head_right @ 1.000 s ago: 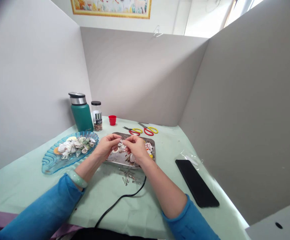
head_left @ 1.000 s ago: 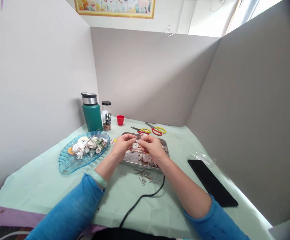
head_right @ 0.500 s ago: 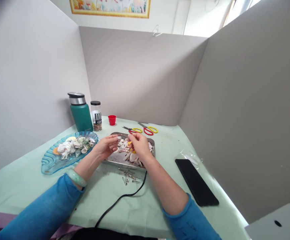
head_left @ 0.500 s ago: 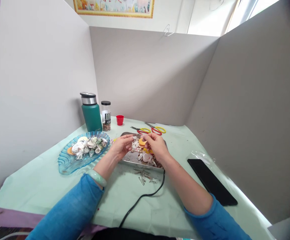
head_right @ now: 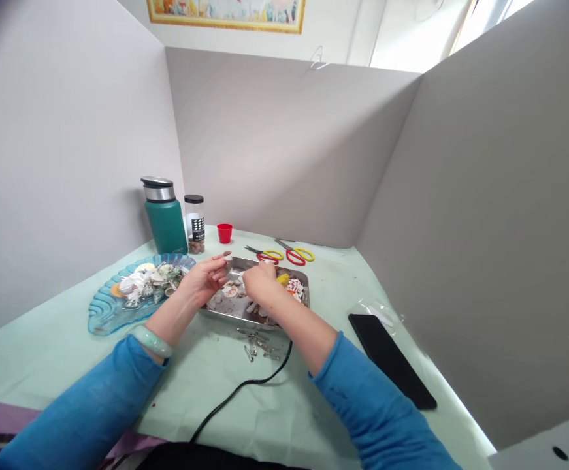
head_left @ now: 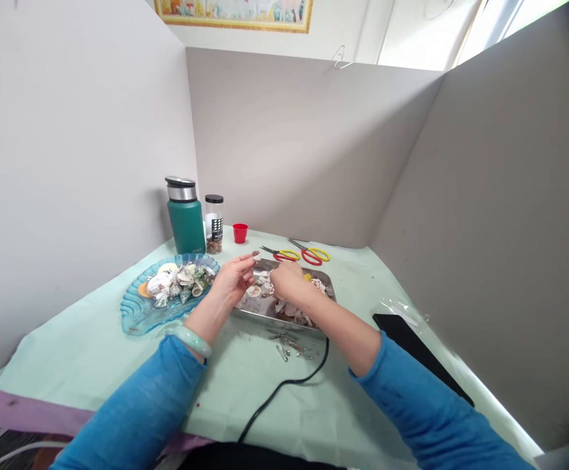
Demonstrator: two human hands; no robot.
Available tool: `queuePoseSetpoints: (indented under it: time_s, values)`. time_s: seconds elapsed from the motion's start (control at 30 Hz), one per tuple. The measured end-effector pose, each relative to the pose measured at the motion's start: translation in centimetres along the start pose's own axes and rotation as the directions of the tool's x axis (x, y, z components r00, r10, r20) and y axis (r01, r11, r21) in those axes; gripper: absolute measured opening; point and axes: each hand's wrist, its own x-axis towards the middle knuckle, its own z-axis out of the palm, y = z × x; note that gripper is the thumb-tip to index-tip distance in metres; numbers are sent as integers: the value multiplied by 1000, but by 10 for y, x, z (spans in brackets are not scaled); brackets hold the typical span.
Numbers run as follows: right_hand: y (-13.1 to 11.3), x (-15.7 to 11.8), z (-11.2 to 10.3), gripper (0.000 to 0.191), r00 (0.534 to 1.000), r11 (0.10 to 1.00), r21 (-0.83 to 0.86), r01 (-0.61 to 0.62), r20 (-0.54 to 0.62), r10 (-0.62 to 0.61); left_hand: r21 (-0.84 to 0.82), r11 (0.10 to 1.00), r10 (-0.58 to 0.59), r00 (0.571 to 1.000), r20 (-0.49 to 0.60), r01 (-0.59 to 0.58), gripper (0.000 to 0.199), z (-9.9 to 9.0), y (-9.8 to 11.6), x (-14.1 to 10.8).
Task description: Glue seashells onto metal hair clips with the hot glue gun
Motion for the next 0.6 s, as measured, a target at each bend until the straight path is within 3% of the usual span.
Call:
queuePoseSetpoints:
  time_s: [0.3,0.6]
  values:
    - [-6,6,-5,12,997,999,-23,23,77,-22,-14,1000,26,1000,8,-26,23,-4,2,3]
    - [-12,22,0,21,989,999,38,-33,147,27,-18,999,36,999,-32,-37,19,-1,11,0]
